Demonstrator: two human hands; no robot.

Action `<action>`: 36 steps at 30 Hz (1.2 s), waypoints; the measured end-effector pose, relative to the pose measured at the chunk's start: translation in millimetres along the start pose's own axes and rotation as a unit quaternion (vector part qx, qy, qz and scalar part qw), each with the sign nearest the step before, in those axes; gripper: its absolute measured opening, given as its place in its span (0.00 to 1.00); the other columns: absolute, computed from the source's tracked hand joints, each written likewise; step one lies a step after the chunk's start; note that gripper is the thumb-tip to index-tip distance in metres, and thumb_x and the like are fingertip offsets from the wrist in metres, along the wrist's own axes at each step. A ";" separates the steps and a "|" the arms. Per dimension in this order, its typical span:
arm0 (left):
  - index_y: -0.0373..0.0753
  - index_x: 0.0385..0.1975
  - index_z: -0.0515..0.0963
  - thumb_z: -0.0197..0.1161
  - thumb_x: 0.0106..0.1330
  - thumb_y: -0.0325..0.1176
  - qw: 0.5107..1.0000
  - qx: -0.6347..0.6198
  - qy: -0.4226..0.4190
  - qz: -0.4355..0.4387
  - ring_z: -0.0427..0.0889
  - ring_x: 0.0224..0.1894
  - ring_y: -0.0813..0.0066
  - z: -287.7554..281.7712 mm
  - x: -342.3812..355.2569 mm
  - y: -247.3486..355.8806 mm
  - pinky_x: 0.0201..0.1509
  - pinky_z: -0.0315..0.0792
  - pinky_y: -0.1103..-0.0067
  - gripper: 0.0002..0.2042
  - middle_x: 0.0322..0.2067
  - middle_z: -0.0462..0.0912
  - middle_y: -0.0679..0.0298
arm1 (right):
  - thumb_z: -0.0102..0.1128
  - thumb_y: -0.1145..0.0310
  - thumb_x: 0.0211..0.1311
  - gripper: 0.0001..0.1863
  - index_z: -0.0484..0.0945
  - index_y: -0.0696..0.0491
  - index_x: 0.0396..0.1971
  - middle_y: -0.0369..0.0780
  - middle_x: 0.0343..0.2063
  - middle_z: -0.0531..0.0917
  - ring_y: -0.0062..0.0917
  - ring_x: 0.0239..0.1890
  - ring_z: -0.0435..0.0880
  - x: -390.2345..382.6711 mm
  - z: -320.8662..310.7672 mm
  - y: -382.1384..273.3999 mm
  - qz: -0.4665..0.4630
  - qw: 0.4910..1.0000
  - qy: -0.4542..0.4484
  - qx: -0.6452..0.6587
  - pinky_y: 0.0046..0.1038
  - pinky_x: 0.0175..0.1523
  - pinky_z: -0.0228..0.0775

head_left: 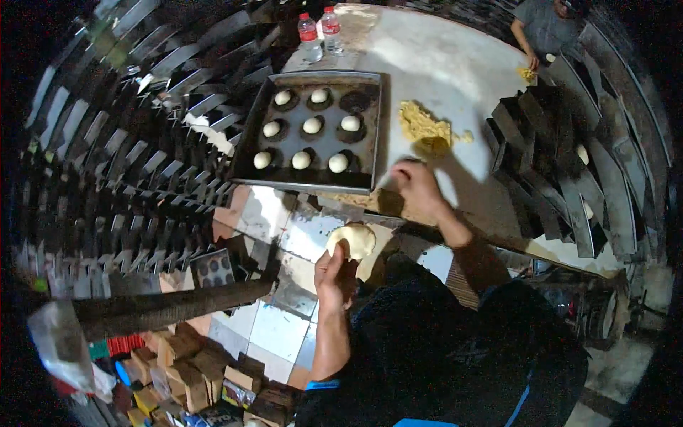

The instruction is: Portioning, filling, and shaping dough rolls and placing them on baking trays in a bakery production area.

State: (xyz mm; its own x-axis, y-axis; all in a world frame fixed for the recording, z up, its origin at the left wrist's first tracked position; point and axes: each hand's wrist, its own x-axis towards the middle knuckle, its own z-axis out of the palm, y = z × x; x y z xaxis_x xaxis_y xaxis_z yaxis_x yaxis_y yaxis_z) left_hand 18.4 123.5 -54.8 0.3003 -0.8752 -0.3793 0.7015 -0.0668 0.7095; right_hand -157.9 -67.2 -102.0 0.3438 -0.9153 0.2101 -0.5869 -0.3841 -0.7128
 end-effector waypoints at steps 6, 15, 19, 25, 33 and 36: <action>0.29 0.45 0.75 0.59 0.65 0.33 0.991 0.120 -0.061 0.027 0.78 0.41 0.74 33.0 69.6 20.5 0.48 0.71 0.77 0.15 0.39 0.81 0.60 | 0.58 0.79 0.53 0.12 0.79 0.58 0.39 0.44 0.32 0.82 0.25 0.31 0.81 56.2 -71.1 210.2 0.058 0.994 0.082 -0.033 0.30 0.38 0.73; 0.34 0.57 0.67 0.54 0.68 0.35 0.987 0.120 -0.104 -0.027 0.77 0.41 0.76 126.7 160.2 -8.3 0.48 0.70 0.78 0.19 0.45 0.78 0.64 | 0.59 0.69 0.55 0.10 0.78 0.58 0.36 0.49 0.26 0.79 0.41 0.27 0.80 101.2 -64.9 224.3 -0.055 0.965 0.086 -0.243 0.35 0.31 0.71; 0.33 0.57 0.67 0.53 0.69 0.35 0.985 0.120 -0.126 -0.015 0.73 0.48 0.77 157.7 189.1 -25.3 0.50 0.68 0.79 0.19 0.51 0.74 0.63 | 0.58 0.56 0.58 0.15 0.78 0.52 0.37 0.39 0.17 0.79 0.33 0.21 0.80 109.5 -80.3 229.8 -0.045 0.980 0.185 0.061 0.33 0.27 0.70; 0.32 0.49 0.75 0.56 0.67 0.31 0.939 0.319 -0.116 -0.054 0.76 0.44 0.78 121.2 245.0 -74.7 0.51 0.68 0.80 0.14 0.44 0.79 0.65 | 0.61 0.55 0.55 0.19 0.78 0.53 0.40 0.41 0.29 0.81 0.30 0.31 0.81 99.2 -76.9 233.9 0.020 0.981 0.116 -0.153 0.33 0.39 0.73; 0.36 0.50 0.76 0.56 0.67 0.36 0.906 0.362 -0.189 0.110 0.74 0.49 0.78 160.0 229.2 -58.1 0.56 0.62 0.81 0.15 0.44 0.80 0.65 | 0.56 0.63 0.61 0.15 0.77 0.56 0.44 0.41 0.39 0.81 0.31 0.37 0.81 97.4 -85.6 221.9 0.009 0.964 0.141 0.227 0.35 0.44 0.73; 0.34 0.42 0.79 0.56 0.67 0.39 0.921 0.363 -0.125 0.069 0.75 0.37 0.82 152.8 220.1 -51.5 0.44 0.66 0.83 0.14 0.33 0.80 0.69 | 0.54 0.66 0.63 0.15 0.76 0.56 0.46 0.41 0.42 0.81 0.29 0.39 0.82 86.3 -95.3 142.5 0.040 0.920 0.045 0.387 0.32 0.45 0.73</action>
State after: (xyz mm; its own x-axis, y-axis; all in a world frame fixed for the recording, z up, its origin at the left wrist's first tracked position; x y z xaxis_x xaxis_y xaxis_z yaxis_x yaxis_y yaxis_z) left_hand -50.4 -138.9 -84.1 0.1333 -0.9761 -0.1717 0.0239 -0.1701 0.9851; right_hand -281.7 -212.5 -121.6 0.2391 -0.9568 0.1654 0.1012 -0.1449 -0.9843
